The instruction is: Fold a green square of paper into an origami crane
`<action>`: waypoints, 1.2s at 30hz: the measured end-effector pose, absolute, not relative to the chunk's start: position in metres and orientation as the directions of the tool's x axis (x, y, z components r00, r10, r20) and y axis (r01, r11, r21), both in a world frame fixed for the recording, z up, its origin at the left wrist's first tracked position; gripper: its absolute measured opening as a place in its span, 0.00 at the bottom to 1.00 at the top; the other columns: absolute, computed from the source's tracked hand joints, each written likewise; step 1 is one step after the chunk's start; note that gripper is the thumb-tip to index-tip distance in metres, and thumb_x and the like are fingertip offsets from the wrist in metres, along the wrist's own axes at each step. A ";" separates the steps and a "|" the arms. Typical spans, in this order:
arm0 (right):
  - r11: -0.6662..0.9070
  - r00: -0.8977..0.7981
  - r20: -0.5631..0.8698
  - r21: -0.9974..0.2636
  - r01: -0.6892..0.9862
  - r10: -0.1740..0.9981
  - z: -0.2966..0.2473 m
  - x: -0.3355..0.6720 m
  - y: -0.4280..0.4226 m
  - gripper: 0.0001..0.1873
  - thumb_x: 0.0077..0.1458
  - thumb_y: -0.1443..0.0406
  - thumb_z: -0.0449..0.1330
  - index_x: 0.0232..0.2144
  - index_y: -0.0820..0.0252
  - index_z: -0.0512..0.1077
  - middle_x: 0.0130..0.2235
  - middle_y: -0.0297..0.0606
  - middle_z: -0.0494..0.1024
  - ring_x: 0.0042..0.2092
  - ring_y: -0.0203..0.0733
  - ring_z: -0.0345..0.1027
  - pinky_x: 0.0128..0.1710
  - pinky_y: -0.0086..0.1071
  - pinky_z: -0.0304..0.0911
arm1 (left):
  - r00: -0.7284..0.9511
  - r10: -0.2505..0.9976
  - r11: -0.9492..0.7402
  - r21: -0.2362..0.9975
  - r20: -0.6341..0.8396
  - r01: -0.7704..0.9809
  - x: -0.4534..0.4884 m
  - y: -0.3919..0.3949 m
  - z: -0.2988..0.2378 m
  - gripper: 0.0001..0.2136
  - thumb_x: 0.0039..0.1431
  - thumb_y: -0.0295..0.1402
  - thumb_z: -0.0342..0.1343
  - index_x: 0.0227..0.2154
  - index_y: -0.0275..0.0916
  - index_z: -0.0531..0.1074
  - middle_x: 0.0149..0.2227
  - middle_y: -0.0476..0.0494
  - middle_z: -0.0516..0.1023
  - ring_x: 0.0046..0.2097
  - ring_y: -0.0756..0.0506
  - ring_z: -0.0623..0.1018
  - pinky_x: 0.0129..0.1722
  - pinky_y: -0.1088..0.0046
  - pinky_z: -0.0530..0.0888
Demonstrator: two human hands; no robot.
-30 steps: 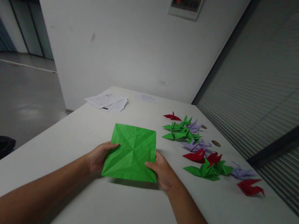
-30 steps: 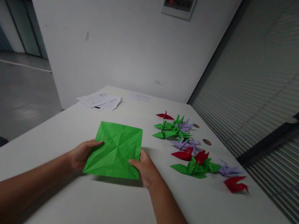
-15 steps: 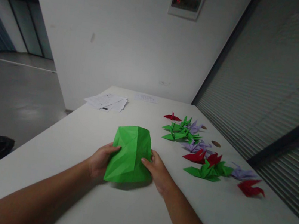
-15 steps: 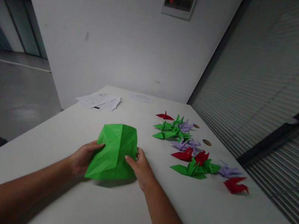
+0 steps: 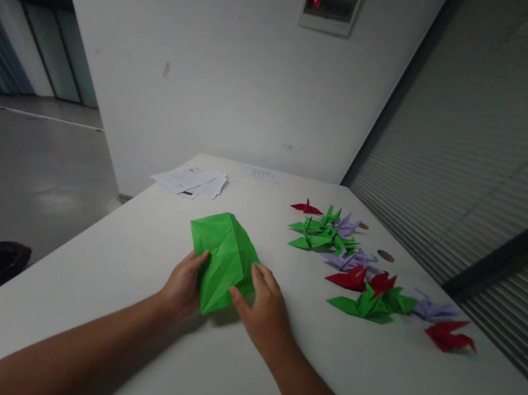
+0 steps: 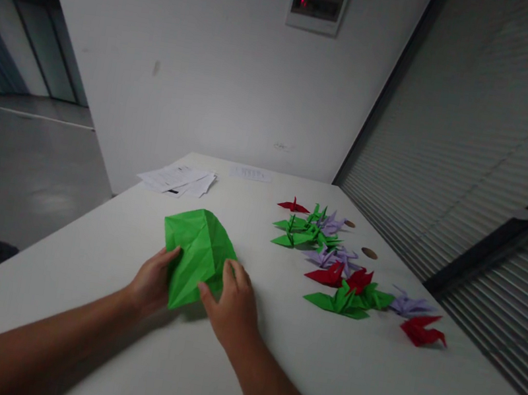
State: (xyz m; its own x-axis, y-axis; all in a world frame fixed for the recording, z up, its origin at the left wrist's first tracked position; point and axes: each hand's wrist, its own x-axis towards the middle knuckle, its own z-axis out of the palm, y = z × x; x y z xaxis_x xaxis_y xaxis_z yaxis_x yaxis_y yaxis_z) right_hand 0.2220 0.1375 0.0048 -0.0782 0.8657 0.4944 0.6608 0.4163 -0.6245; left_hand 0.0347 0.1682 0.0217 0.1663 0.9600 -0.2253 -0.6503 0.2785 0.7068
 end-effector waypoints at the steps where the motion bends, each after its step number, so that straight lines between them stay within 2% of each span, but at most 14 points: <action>1: 0.416 -0.088 0.481 -0.638 0.647 0.873 0.005 0.220 0.137 0.28 0.61 0.53 0.64 0.60 0.57 0.72 0.59 0.54 0.74 0.61 0.63 0.68 0.63 0.55 0.64 | 0.180 0.959 0.283 0.701 -0.219 -0.655 0.036 0.167 0.022 0.16 0.62 0.36 0.61 0.52 0.41 0.72 0.50 0.37 0.83 0.52 0.32 0.83 0.50 0.51 0.82; 6: 0.379 -0.131 0.406 -0.623 0.684 0.904 0.010 0.216 0.138 0.11 0.63 0.59 0.60 0.45 0.57 0.75 0.47 0.48 0.79 0.50 0.55 0.75 0.53 0.47 0.69 | 0.241 0.958 0.280 0.694 -0.156 -0.664 0.039 0.164 0.020 0.19 0.61 0.36 0.62 0.54 0.43 0.71 0.49 0.40 0.84 0.50 0.33 0.83 0.50 0.51 0.81; 9: 0.365 -0.127 0.409 -0.581 0.727 0.904 0.013 0.217 0.139 0.06 0.63 0.61 0.59 0.38 0.57 0.74 0.41 0.45 0.80 0.45 0.52 0.75 0.48 0.41 0.68 | 0.256 0.958 0.271 0.701 -0.129 -0.660 0.040 0.163 0.017 0.22 0.58 0.34 0.64 0.55 0.43 0.70 0.48 0.41 0.84 0.48 0.35 0.84 0.48 0.54 0.82; 12: 0.384 -0.139 0.434 -0.549 0.742 0.890 0.012 0.218 0.140 0.06 0.64 0.64 0.58 0.34 0.57 0.73 0.37 0.42 0.79 0.41 0.48 0.74 0.43 0.36 0.66 | 0.256 0.960 0.256 0.712 -0.110 -0.654 0.041 0.162 0.016 0.22 0.55 0.32 0.67 0.53 0.42 0.72 0.46 0.41 0.85 0.44 0.36 0.85 0.45 0.57 0.83; 17: 0.420 -0.156 0.478 -0.515 0.747 0.864 0.009 0.222 0.143 0.15 0.66 0.68 0.54 0.26 0.57 0.71 0.30 0.38 0.77 0.34 0.42 0.72 0.37 0.32 0.62 | 0.211 0.975 0.194 0.757 -0.076 -0.624 0.046 0.160 0.016 0.22 0.46 0.31 0.74 0.45 0.37 0.76 0.42 0.39 0.85 0.41 0.38 0.85 0.45 0.58 0.82; 19: 0.433 -0.156 0.503 -0.500 0.750 0.850 0.009 0.224 0.143 0.15 0.67 0.69 0.53 0.26 0.57 0.71 0.30 0.39 0.77 0.34 0.42 0.73 0.38 0.31 0.63 | 0.134 0.990 0.114 0.803 -0.042 -0.585 0.048 0.160 0.017 0.23 0.44 0.31 0.76 0.43 0.35 0.77 0.41 0.38 0.85 0.40 0.40 0.84 0.44 0.62 0.81; 23: 0.465 -0.160 0.560 -0.459 0.757 0.813 0.013 0.227 0.141 0.13 0.67 0.70 0.53 0.31 0.58 0.75 0.34 0.42 0.81 0.39 0.44 0.77 0.42 0.31 0.66 | -0.029 0.999 -0.028 0.843 0.014 -0.537 0.047 0.161 0.020 0.26 0.46 0.33 0.76 0.47 0.37 0.74 0.45 0.40 0.84 0.41 0.41 0.84 0.40 0.66 0.81; 27: 0.496 -0.170 0.600 -0.434 0.752 0.782 0.014 0.228 0.140 0.13 0.67 0.70 0.53 0.38 0.59 0.78 0.38 0.45 0.83 0.42 0.46 0.79 0.46 0.33 0.69 | -0.027 0.999 0.000 0.815 -0.020 -0.579 0.042 0.165 0.024 0.24 0.50 0.38 0.74 0.46 0.38 0.73 0.44 0.40 0.83 0.40 0.42 0.83 0.38 0.67 0.81; 31: 0.532 -0.172 0.639 -0.427 0.731 0.750 0.013 0.227 0.139 0.13 0.67 0.69 0.53 0.39 0.61 0.78 0.39 0.46 0.84 0.43 0.47 0.80 0.46 0.34 0.72 | -0.060 0.993 0.045 0.806 -0.099 -0.591 0.036 0.172 0.022 0.24 0.51 0.36 0.73 0.48 0.40 0.69 0.41 0.42 0.82 0.37 0.43 0.83 0.37 0.68 0.81; 36: 0.582 -0.188 0.693 -0.392 0.712 0.696 0.014 0.224 0.138 0.13 0.67 0.70 0.53 0.41 0.60 0.79 0.40 0.46 0.84 0.43 0.47 0.81 0.47 0.35 0.74 | -0.147 0.974 0.069 0.838 -0.175 -0.541 0.029 0.181 0.016 0.39 0.51 0.30 0.72 0.62 0.50 0.57 0.38 0.47 0.80 0.31 0.46 0.81 0.29 0.73 0.78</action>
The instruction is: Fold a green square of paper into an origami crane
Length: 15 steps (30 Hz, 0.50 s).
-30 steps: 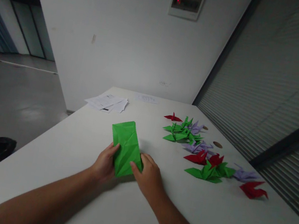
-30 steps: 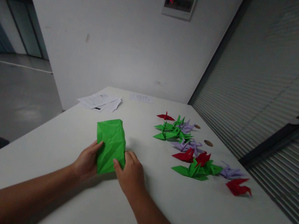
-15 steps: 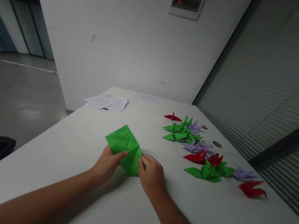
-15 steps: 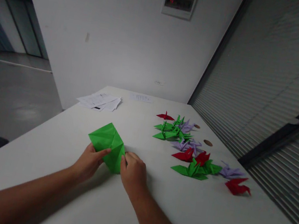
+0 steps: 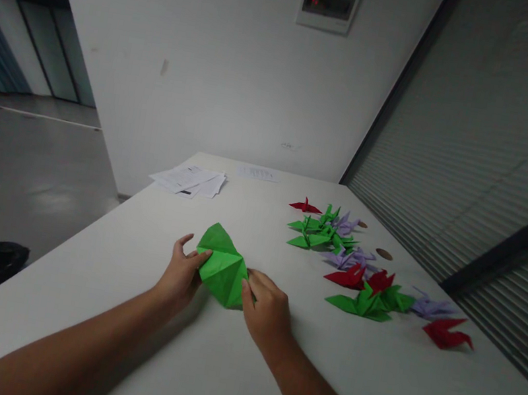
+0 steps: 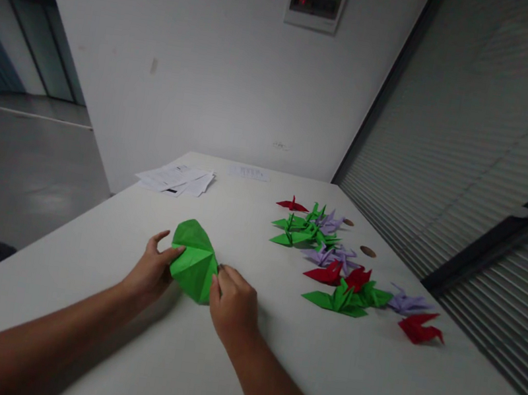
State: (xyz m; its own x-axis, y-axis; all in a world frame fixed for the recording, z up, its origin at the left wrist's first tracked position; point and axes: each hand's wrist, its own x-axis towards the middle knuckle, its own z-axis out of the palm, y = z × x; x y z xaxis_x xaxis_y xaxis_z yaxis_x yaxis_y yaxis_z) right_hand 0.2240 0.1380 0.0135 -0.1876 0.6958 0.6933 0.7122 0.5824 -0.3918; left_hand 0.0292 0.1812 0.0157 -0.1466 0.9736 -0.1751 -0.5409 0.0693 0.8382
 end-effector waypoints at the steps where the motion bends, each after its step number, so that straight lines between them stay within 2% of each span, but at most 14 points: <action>1: 0.592 -0.191 0.705 -0.382 0.709 0.683 0.014 0.224 0.138 0.13 0.66 0.71 0.54 0.42 0.60 0.79 0.41 0.47 0.84 0.43 0.47 0.81 0.47 0.35 0.74 | -0.138 0.977 0.065 0.848 -0.160 -0.525 0.028 0.182 0.014 0.40 0.50 0.29 0.72 0.62 0.51 0.56 0.38 0.48 0.80 0.30 0.47 0.81 0.28 0.74 0.77; 4: 0.609 -0.201 0.716 -0.371 0.701 0.668 0.015 0.224 0.137 0.14 0.66 0.71 0.54 0.45 0.59 0.79 0.43 0.47 0.85 0.45 0.47 0.81 0.48 0.35 0.75 | -0.044 0.993 0.074 0.870 -0.110 -0.487 0.029 0.182 0.011 0.33 0.47 0.32 0.74 0.54 0.48 0.63 0.40 0.47 0.80 0.33 0.46 0.81 0.28 0.73 0.78; 7: 0.618 -0.205 0.729 -0.355 0.702 0.653 0.016 0.224 0.136 0.15 0.66 0.71 0.53 0.46 0.60 0.79 0.44 0.48 0.85 0.46 0.47 0.81 0.49 0.37 0.76 | 0.034 0.995 0.096 0.904 -0.090 -0.417 0.031 0.180 0.011 0.26 0.47 0.35 0.75 0.46 0.42 0.69 0.47 0.42 0.79 0.37 0.44 0.82 0.31 0.69 0.81; 11: 0.630 -0.203 0.763 -0.319 0.708 0.614 0.015 0.226 0.135 0.15 0.66 0.71 0.54 0.48 0.62 0.79 0.46 0.49 0.85 0.46 0.48 0.82 0.50 0.38 0.77 | 0.033 0.997 0.079 0.944 -0.072 -0.320 0.035 0.178 0.012 0.27 0.47 0.36 0.75 0.49 0.40 0.70 0.55 0.37 0.76 0.45 0.41 0.82 0.38 0.67 0.82; 15: 0.648 -0.209 0.775 -0.311 0.695 0.596 0.014 0.226 0.134 0.15 0.66 0.71 0.54 0.49 0.63 0.79 0.46 0.50 0.85 0.46 0.49 0.82 0.51 0.39 0.78 | -0.124 0.991 0.009 0.971 -0.040 -0.239 0.035 0.181 0.006 0.36 0.46 0.35 0.75 0.56 0.43 0.63 0.59 0.33 0.70 0.49 0.40 0.80 0.43 0.63 0.81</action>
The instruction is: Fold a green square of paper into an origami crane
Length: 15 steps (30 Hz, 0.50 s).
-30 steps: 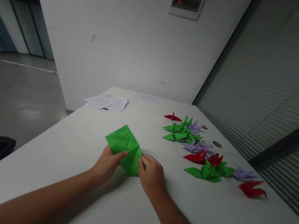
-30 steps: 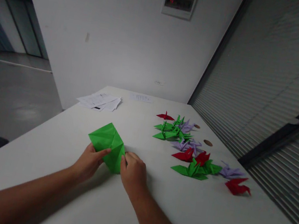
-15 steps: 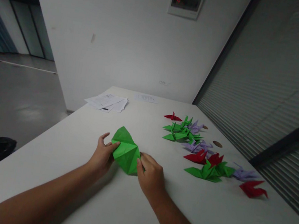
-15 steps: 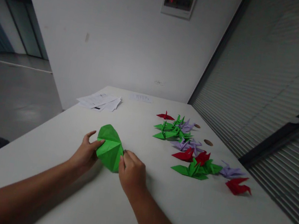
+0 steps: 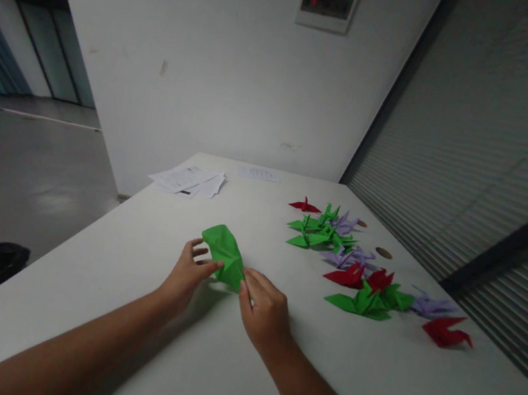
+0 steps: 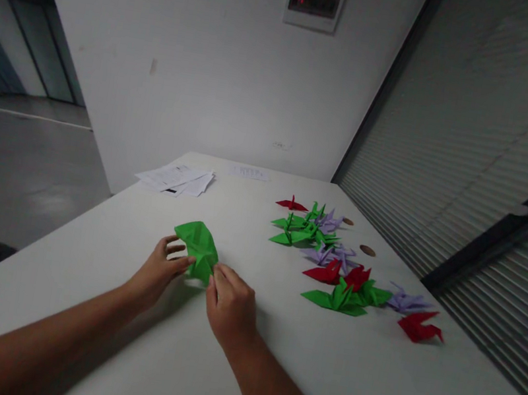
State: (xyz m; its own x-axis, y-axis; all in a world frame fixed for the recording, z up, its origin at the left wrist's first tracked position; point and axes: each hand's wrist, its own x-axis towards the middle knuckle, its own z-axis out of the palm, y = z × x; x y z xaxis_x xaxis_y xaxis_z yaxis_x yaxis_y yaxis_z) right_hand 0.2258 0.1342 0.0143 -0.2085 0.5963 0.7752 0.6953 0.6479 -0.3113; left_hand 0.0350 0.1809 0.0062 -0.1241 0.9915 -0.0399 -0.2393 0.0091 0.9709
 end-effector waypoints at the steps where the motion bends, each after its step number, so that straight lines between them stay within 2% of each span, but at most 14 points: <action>1: 0.653 -0.205 0.778 -0.316 0.688 0.593 0.015 0.225 0.134 0.15 0.66 0.71 0.54 0.48 0.63 0.79 0.45 0.50 0.85 0.46 0.49 0.82 0.51 0.39 0.78 | -0.167 0.986 -0.016 0.978 -0.020 -0.209 0.034 0.183 0.004 0.38 0.46 0.36 0.75 0.57 0.44 0.61 0.60 0.32 0.67 0.51 0.39 0.80 0.45 0.61 0.81; 3: 0.662 -0.188 0.782 -0.344 0.665 0.595 0.016 0.225 0.133 0.15 0.66 0.71 0.54 0.48 0.63 0.79 0.44 0.50 0.85 0.46 0.48 0.82 0.50 0.38 0.77 | -0.233 0.970 -0.105 0.987 0.074 -0.123 0.032 0.187 -0.001 0.39 0.44 0.37 0.76 0.56 0.46 0.59 0.62 0.33 0.63 0.54 0.38 0.78 0.50 0.54 0.80; 5: 0.664 -0.157 0.773 -0.399 0.632 0.614 0.017 0.224 0.133 0.14 0.67 0.71 0.54 0.46 0.62 0.80 0.44 0.48 0.85 0.46 0.47 0.82 0.50 0.37 0.77 | -0.244 0.942 -0.240 0.971 0.230 -0.008 0.027 0.190 -0.005 0.37 0.43 0.38 0.76 0.52 0.46 0.60 0.63 0.35 0.62 0.58 0.36 0.76 0.56 0.49 0.76; 8: 0.658 -0.122 0.748 -0.480 0.580 0.653 0.019 0.224 0.133 0.14 0.68 0.70 0.53 0.43 0.59 0.80 0.42 0.46 0.85 0.44 0.46 0.81 0.48 0.35 0.76 | -0.107 0.908 -0.390 0.911 0.404 0.132 0.023 0.190 -0.008 0.30 0.44 0.39 0.76 0.47 0.44 0.65 0.64 0.37 0.62 0.63 0.34 0.72 0.61 0.46 0.71; 10: 0.645 -0.112 0.726 -0.516 0.564 0.678 0.020 0.225 0.133 0.14 0.68 0.68 0.53 0.41 0.59 0.80 0.40 0.46 0.85 0.43 0.46 0.81 0.47 0.35 0.75 | 0.023 0.910 -0.414 0.903 0.414 0.111 0.023 0.187 -0.006 0.29 0.45 0.36 0.76 0.49 0.44 0.68 0.64 0.35 0.63 0.63 0.34 0.71 0.61 0.48 0.71; 13: 0.618 -0.101 0.693 -0.556 0.555 0.714 0.021 0.227 0.134 0.15 0.69 0.67 0.52 0.37 0.59 0.79 0.36 0.44 0.83 0.39 0.45 0.79 0.42 0.34 0.74 | 0.156 0.925 -0.345 0.938 0.345 -0.030 0.027 0.180 -0.001 0.38 0.43 0.30 0.77 0.58 0.44 0.68 0.60 0.34 0.70 0.57 0.37 0.76 0.57 0.56 0.75; 15: 0.611 -0.097 0.682 -0.571 0.548 0.725 0.021 0.227 0.134 0.16 0.69 0.66 0.52 0.35 0.58 0.78 0.34 0.43 0.82 0.37 0.45 0.78 0.40 0.34 0.72 | 0.182 0.936 -0.292 0.953 0.302 -0.076 0.030 0.177 0.001 0.39 0.41 0.26 0.76 0.59 0.43 0.69 0.56 0.35 0.75 0.53 0.38 0.78 0.53 0.59 0.78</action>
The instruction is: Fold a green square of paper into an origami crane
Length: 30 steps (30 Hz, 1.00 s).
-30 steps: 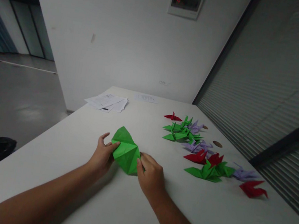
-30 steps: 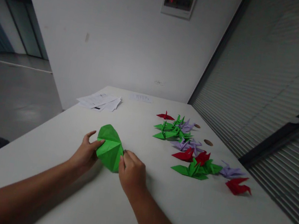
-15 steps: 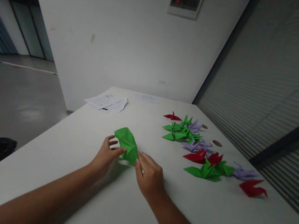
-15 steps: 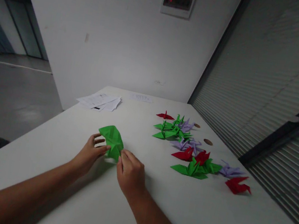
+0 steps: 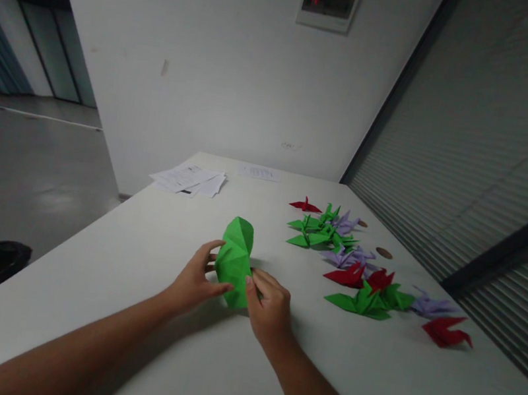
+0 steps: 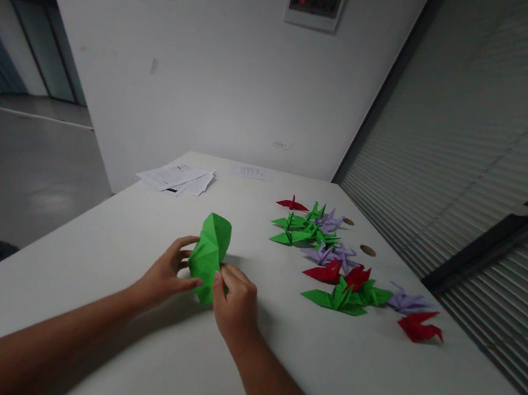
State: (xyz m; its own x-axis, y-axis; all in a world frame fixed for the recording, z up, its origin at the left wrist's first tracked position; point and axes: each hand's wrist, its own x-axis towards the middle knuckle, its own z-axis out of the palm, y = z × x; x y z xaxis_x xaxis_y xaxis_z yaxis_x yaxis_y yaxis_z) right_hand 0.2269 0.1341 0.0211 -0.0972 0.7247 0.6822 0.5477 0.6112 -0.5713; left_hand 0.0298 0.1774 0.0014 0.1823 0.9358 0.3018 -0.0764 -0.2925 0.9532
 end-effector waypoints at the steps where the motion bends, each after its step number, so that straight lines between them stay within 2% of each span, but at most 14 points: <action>1: 0.609 -0.096 0.678 -0.577 0.544 0.728 0.021 0.227 0.134 0.16 0.70 0.65 0.52 0.35 0.58 0.78 0.33 0.43 0.82 0.36 0.44 0.77 0.39 0.34 0.72 | 0.179 0.939 -0.285 0.955 0.294 -0.078 0.030 0.177 0.002 0.38 0.41 0.25 0.76 0.58 0.43 0.71 0.55 0.35 0.76 0.51 0.39 0.79 0.52 0.60 0.78; 7: 0.599 -0.091 0.669 -0.587 0.545 0.738 0.019 0.227 0.137 0.16 0.70 0.64 0.52 0.33 0.58 0.77 0.32 0.41 0.80 0.35 0.44 0.76 0.39 0.34 0.70 | 0.119 0.932 -0.349 0.936 0.343 0.038 0.026 0.182 0.002 0.24 0.45 0.26 0.72 0.48 0.42 0.79 0.48 0.38 0.83 0.49 0.39 0.81 0.54 0.59 0.77; 11: 0.586 -0.094 0.657 -0.587 0.558 0.748 0.017 0.228 0.138 0.17 0.69 0.65 0.52 0.30 0.58 0.76 0.31 0.40 0.79 0.34 0.44 0.75 0.37 0.33 0.69 | 0.078 0.937 -0.349 0.926 0.341 0.145 0.024 0.183 0.004 0.14 0.46 0.28 0.72 0.38 0.42 0.82 0.40 0.41 0.84 0.41 0.41 0.81 0.47 0.61 0.79; 14: 0.587 -0.098 0.658 -0.582 0.562 0.746 0.016 0.229 0.138 0.16 0.69 0.65 0.52 0.31 0.59 0.76 0.31 0.41 0.80 0.35 0.44 0.76 0.38 0.34 0.70 | 0.053 0.941 -0.337 0.929 0.333 0.149 0.027 0.181 0.008 0.13 0.43 0.28 0.73 0.34 0.41 0.82 0.36 0.43 0.83 0.38 0.42 0.80 0.43 0.65 0.79; 17: 0.596 -0.088 0.674 -0.577 0.559 0.734 0.016 0.228 0.138 0.15 0.69 0.66 0.53 0.35 0.58 0.78 0.35 0.43 0.83 0.38 0.45 0.78 0.42 0.35 0.72 | 0.021 0.969 -0.246 0.969 0.246 -0.003 0.032 0.175 0.011 0.15 0.41 0.28 0.74 0.35 0.40 0.81 0.36 0.44 0.83 0.37 0.43 0.80 0.38 0.69 0.78; 21: 0.613 -0.086 0.692 -0.566 0.552 0.717 0.016 0.227 0.139 0.14 0.69 0.66 0.53 0.38 0.58 0.80 0.38 0.45 0.84 0.40 0.47 0.80 0.43 0.36 0.74 | 0.026 0.995 -0.087 0.960 0.097 -0.265 0.039 0.167 0.014 0.20 0.43 0.28 0.74 0.41 0.39 0.79 0.36 0.44 0.83 0.35 0.45 0.80 0.33 0.72 0.77; 26: 0.637 -0.114 0.698 -0.559 0.531 0.707 0.016 0.226 0.136 0.14 0.69 0.65 0.53 0.43 0.58 0.81 0.41 0.47 0.84 0.43 0.48 0.80 0.47 0.39 0.74 | 0.037 0.992 -0.097 0.926 0.119 -0.366 0.041 0.165 0.013 0.23 0.42 0.26 0.75 0.45 0.40 0.80 0.48 0.40 0.83 0.44 0.42 0.81 0.42 0.69 0.78; 30: 0.668 -0.127 0.677 -0.647 0.367 0.725 0.016 0.227 0.134 0.17 0.71 0.62 0.52 0.49 0.57 0.80 0.49 0.48 0.82 0.52 0.49 0.77 0.54 0.42 0.72 | 0.003 0.995 -0.092 0.900 0.103 -0.426 0.038 0.171 0.014 0.20 0.39 0.26 0.75 0.39 0.37 0.82 0.44 0.40 0.84 0.46 0.42 0.81 0.46 0.68 0.77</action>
